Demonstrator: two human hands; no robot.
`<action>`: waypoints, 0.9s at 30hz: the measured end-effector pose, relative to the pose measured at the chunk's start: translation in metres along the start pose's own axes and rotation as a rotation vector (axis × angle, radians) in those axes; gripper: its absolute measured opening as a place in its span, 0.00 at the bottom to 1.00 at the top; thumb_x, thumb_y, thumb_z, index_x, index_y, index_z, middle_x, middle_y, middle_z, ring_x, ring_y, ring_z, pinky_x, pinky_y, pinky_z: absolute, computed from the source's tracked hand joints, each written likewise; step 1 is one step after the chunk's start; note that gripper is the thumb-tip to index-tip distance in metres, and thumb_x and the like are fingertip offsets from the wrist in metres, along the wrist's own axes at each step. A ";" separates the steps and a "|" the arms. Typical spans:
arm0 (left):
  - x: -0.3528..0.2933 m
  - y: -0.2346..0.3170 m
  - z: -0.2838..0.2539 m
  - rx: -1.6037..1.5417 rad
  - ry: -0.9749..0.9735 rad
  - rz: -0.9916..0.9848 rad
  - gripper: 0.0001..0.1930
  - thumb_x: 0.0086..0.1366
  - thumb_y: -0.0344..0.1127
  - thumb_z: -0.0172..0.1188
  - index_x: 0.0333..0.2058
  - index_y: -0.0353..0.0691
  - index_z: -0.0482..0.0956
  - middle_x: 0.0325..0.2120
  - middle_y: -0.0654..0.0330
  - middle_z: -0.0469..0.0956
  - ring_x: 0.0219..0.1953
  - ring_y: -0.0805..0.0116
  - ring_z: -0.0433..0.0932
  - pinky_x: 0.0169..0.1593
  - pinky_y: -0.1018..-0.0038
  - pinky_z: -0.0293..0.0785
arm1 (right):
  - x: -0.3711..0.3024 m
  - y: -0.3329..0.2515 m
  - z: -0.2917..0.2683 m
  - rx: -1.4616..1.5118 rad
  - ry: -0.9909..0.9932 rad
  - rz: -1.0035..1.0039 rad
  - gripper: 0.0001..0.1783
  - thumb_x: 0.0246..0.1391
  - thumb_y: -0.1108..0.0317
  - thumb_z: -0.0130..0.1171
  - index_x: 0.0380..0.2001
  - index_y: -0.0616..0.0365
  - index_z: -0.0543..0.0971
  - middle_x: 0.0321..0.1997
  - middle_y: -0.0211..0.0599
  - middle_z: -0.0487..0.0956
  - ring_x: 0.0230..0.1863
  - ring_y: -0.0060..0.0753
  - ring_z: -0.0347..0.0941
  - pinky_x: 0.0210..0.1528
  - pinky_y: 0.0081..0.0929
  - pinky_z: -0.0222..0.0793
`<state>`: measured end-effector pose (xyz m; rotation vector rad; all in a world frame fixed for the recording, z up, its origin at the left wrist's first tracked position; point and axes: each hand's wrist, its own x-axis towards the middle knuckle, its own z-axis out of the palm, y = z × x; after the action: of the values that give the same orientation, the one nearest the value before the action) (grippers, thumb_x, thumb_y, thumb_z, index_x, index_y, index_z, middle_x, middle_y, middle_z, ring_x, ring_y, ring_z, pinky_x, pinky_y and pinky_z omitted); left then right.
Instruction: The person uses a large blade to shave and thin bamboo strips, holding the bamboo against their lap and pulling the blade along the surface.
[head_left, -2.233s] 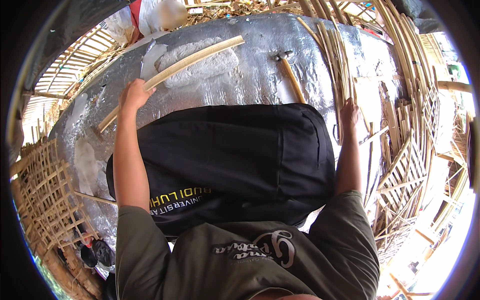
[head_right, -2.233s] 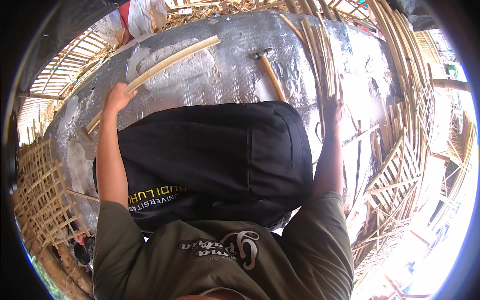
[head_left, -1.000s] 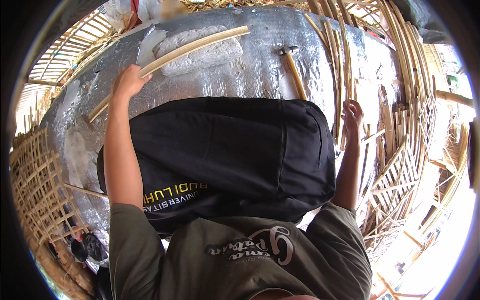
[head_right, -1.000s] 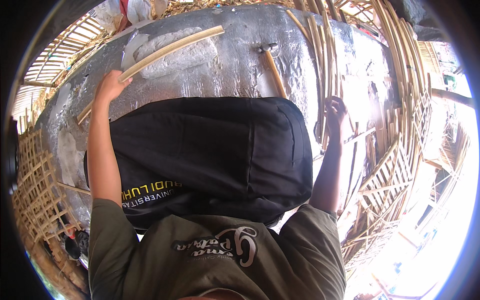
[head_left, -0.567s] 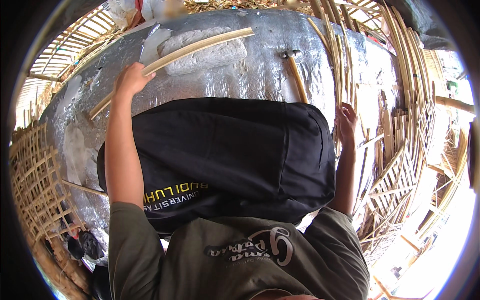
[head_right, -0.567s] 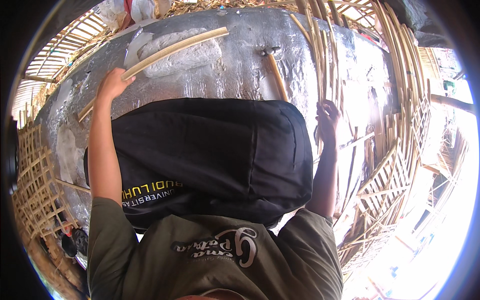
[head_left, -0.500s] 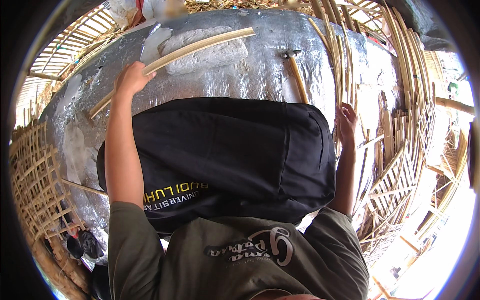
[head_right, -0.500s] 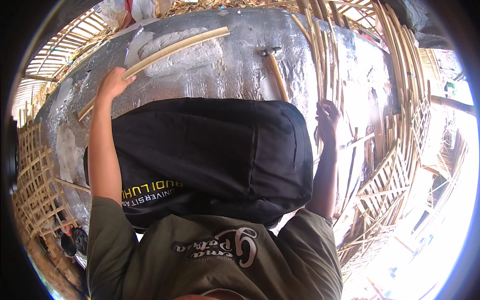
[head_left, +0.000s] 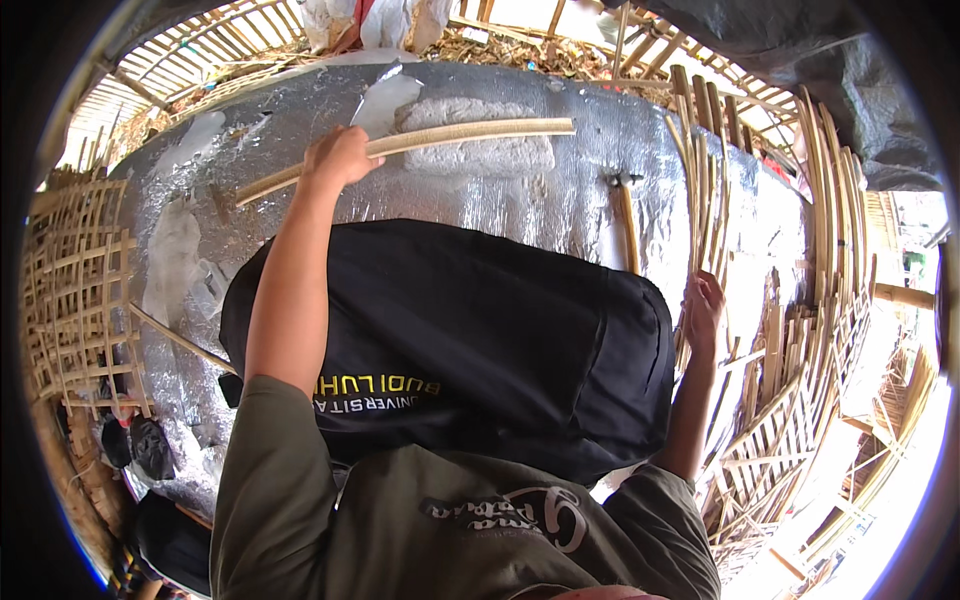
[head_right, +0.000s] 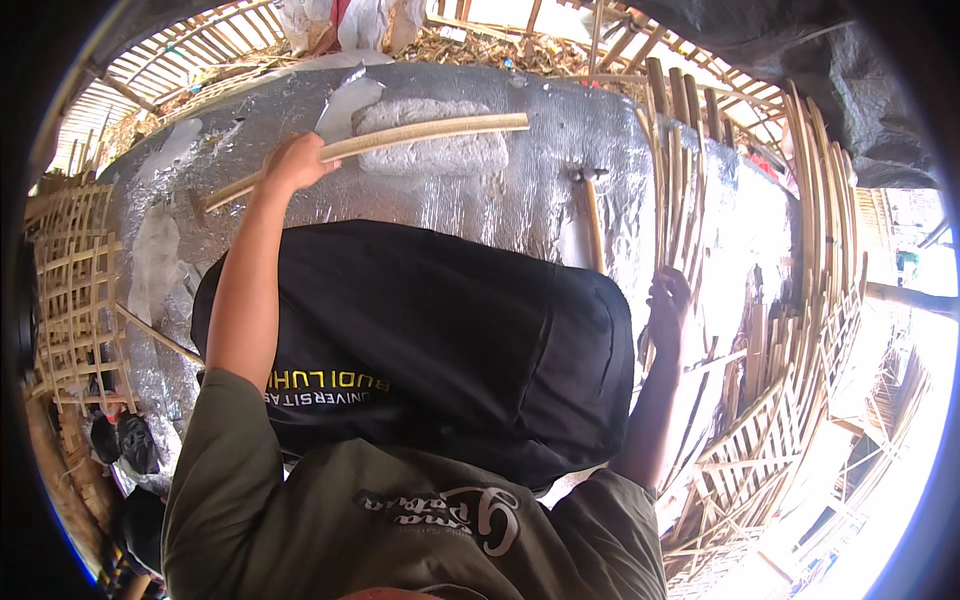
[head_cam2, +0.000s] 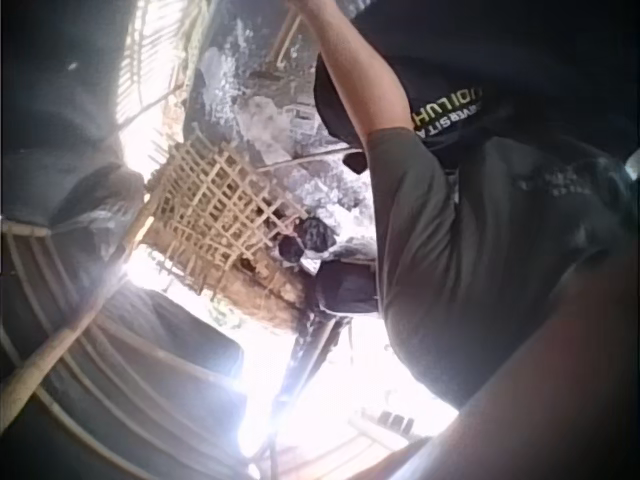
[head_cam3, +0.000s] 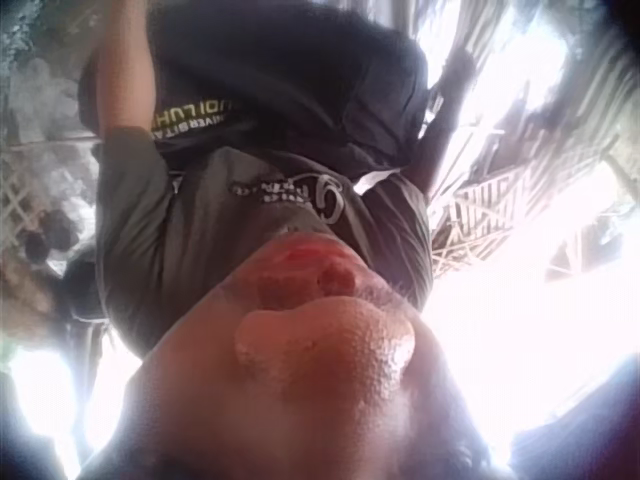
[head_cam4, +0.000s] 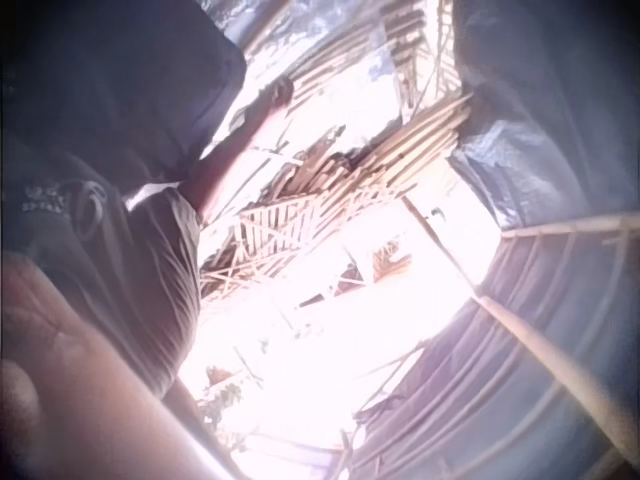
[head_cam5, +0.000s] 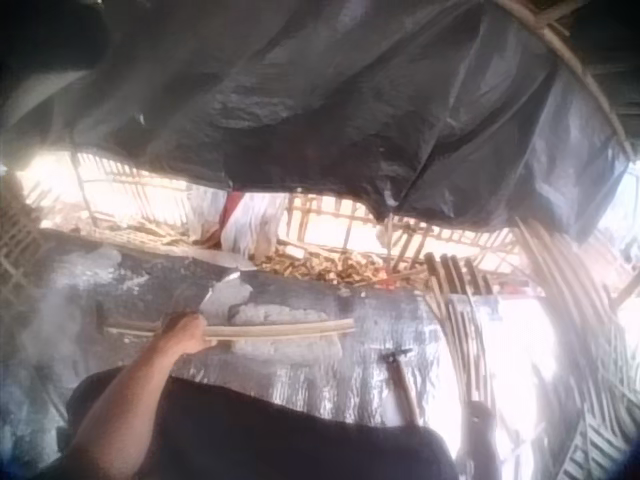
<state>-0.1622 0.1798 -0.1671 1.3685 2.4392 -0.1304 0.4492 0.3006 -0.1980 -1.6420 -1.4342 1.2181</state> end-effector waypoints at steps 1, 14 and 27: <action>-0.001 -0.004 -0.001 0.005 0.007 -0.005 0.20 0.59 0.54 0.67 0.38 0.42 0.84 0.39 0.51 0.83 0.45 0.50 0.82 0.50 0.55 0.76 | 0.004 -0.012 0.003 0.026 -0.019 0.008 0.17 0.61 0.63 0.61 0.49 0.61 0.75 0.32 0.30 0.76 0.29 0.18 0.68 0.30 0.19 0.67; 0.020 -0.023 0.021 -0.023 -0.020 0.088 0.21 0.59 0.53 0.66 0.37 0.39 0.85 0.37 0.46 0.83 0.43 0.46 0.82 0.48 0.55 0.75 | -0.092 -0.204 0.117 0.622 -0.632 0.094 0.09 0.62 0.66 0.57 0.43 0.53 0.70 0.38 0.35 0.74 0.38 0.26 0.70 0.37 0.24 0.68; 0.036 -0.049 0.031 -0.015 -0.062 0.102 0.23 0.58 0.53 0.68 0.40 0.38 0.84 0.39 0.46 0.83 0.43 0.47 0.82 0.48 0.56 0.75 | -0.174 -0.151 0.189 0.154 -0.746 0.134 0.13 0.62 0.60 0.62 0.40 0.56 0.73 0.31 0.26 0.76 0.32 0.16 0.71 0.26 0.19 0.66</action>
<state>-0.2130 0.1755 -0.2121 1.4569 2.3103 -0.1275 0.2205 0.1418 -0.0916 -1.2372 -1.5972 2.1050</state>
